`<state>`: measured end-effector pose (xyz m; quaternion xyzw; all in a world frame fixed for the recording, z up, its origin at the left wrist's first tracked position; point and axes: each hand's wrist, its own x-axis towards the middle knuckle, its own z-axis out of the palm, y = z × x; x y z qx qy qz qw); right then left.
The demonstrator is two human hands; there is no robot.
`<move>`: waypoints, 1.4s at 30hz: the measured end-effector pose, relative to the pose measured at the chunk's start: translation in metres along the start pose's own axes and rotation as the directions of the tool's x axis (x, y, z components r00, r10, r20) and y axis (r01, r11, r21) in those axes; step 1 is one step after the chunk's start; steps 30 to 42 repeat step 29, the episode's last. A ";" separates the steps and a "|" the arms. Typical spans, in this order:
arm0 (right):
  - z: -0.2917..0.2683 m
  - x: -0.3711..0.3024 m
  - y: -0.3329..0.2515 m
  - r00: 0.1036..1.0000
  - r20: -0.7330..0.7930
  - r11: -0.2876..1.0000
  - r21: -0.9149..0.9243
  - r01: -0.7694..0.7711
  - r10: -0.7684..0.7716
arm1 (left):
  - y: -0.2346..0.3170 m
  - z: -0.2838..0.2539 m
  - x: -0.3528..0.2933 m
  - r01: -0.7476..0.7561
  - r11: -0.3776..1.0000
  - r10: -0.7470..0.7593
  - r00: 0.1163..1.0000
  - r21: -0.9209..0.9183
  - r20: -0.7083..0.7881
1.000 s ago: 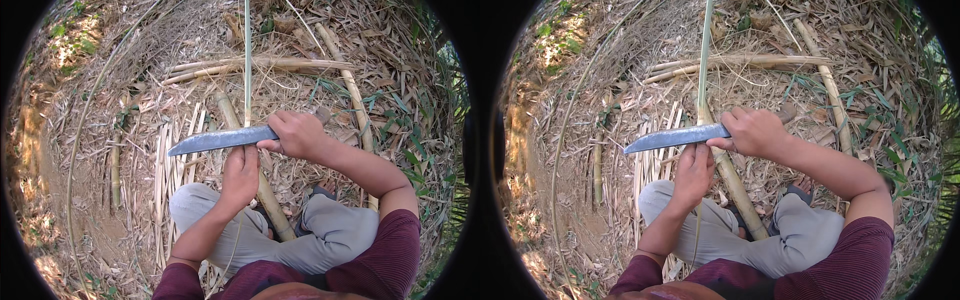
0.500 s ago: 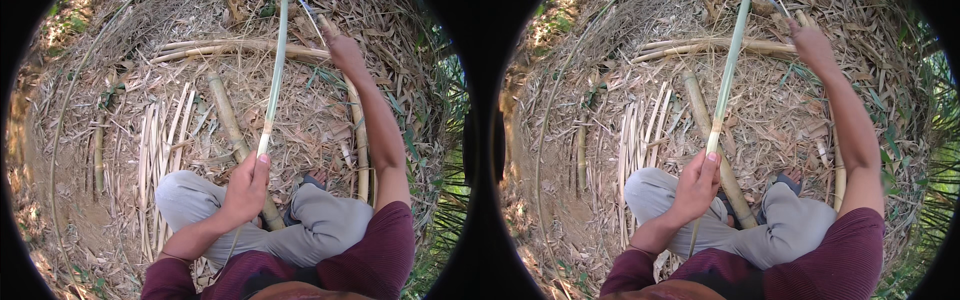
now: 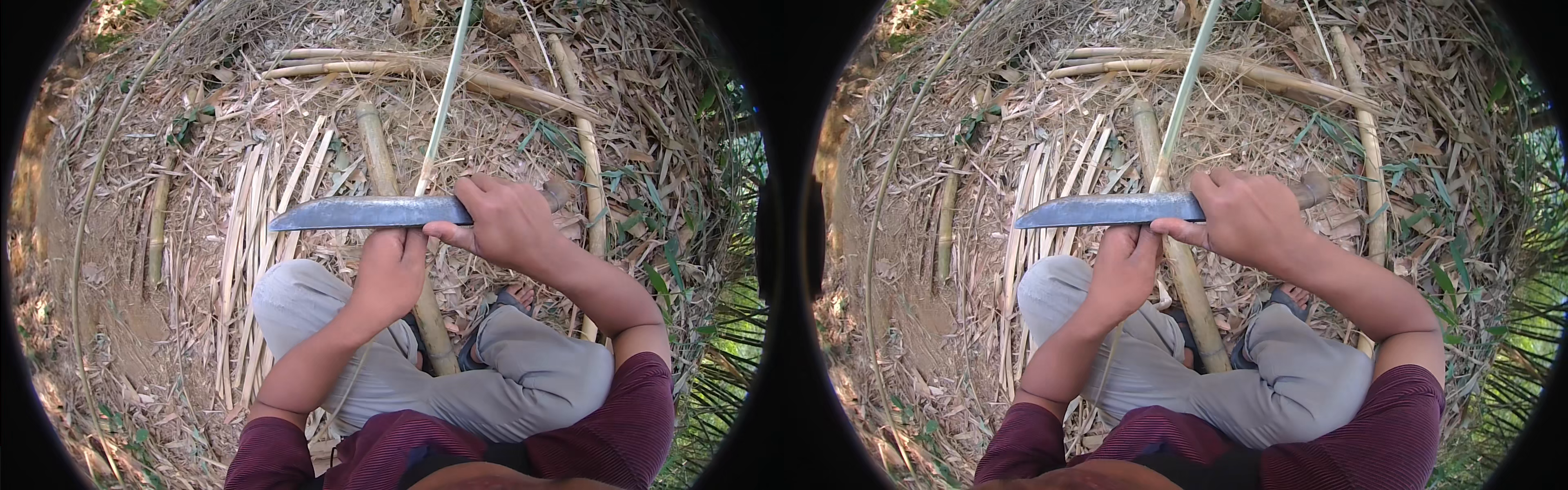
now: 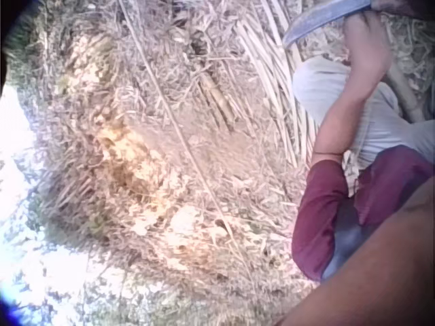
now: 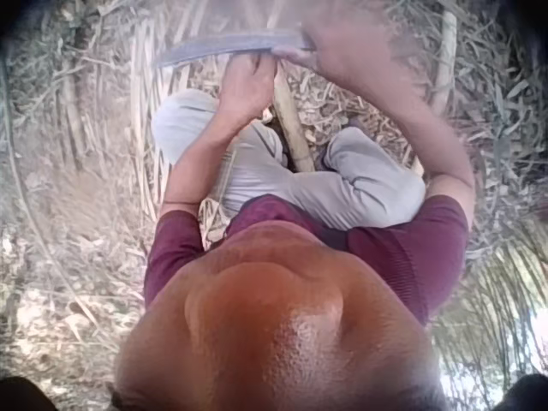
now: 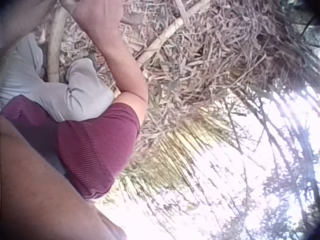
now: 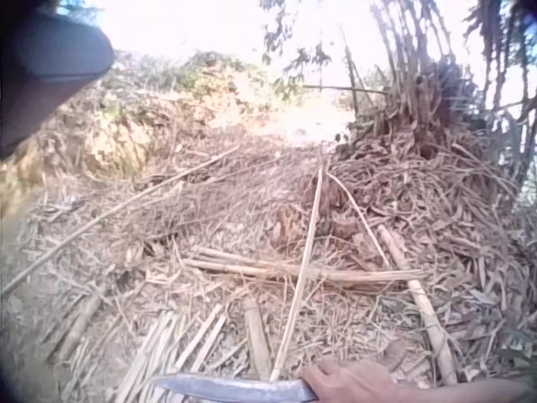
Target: The person shaves a thin strip of bamboo using a large knife while sitting on the ground outdoors.
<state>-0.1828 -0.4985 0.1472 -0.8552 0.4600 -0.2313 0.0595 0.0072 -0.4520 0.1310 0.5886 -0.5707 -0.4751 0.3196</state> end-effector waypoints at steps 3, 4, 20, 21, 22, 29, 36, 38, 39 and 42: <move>0.016 -0.002 0.008 0.997 -0.047 0.998 -0.008 0.066 -0.066 | 0.011 0.009 -0.007 -0.162 0.979 0.174 0.980 0.123 -0.095; 0.019 0.000 0.014 0.992 -0.092 0.996 -0.039 0.086 -0.089 | 0.015 0.012 -0.009 -0.212 0.969 0.227 0.966 0.127 -0.124; -0.003 0.007 0.046 0.831 0.405 0.754 0.383 -0.533 0.382 | 0.038 -0.019 0.013 0.507 0.692 -0.313 0.852 -0.514 0.420; -0.003 0.004 0.042 0.862 0.373 0.770 0.415 -0.485 0.342 | 0.041 -0.017 0.013 0.485 0.706 -0.333 0.870 -0.516 0.363; -0.005 0.001 0.041 0.891 0.335 0.785 0.441 -0.436 0.307 | 0.044 -0.015 0.014 0.461 0.720 -0.345 0.886 -0.518 0.310; -0.004 -0.012 0.015 0.973 0.226 0.980 0.181 -0.085 0.043 | 0.039 -0.040 0.014 0.436 0.726 -0.166 0.861 -0.531 0.481; -0.004 -0.012 0.015 0.973 0.226 0.980 0.181 -0.085 0.043 | 0.039 -0.040 0.014 0.436 0.726 -0.166 0.861 -0.531 0.481; -0.004 -0.012 0.015 0.973 0.226 0.980 0.181 -0.085 0.043 | 0.039 -0.040 0.014 0.436 0.726 -0.166 0.861 -0.531 0.481; -0.004 -0.012 0.015 0.973 0.226 0.980 0.181 -0.085 0.043 | 0.039 -0.040 0.014 0.436 0.726 -0.166 0.861 -0.531 0.481; -0.004 -0.012 0.015 0.973 0.226 0.980 0.181 -0.085 0.043 | 0.039 -0.040 0.014 0.436 0.726 -0.166 0.861 -0.531 0.481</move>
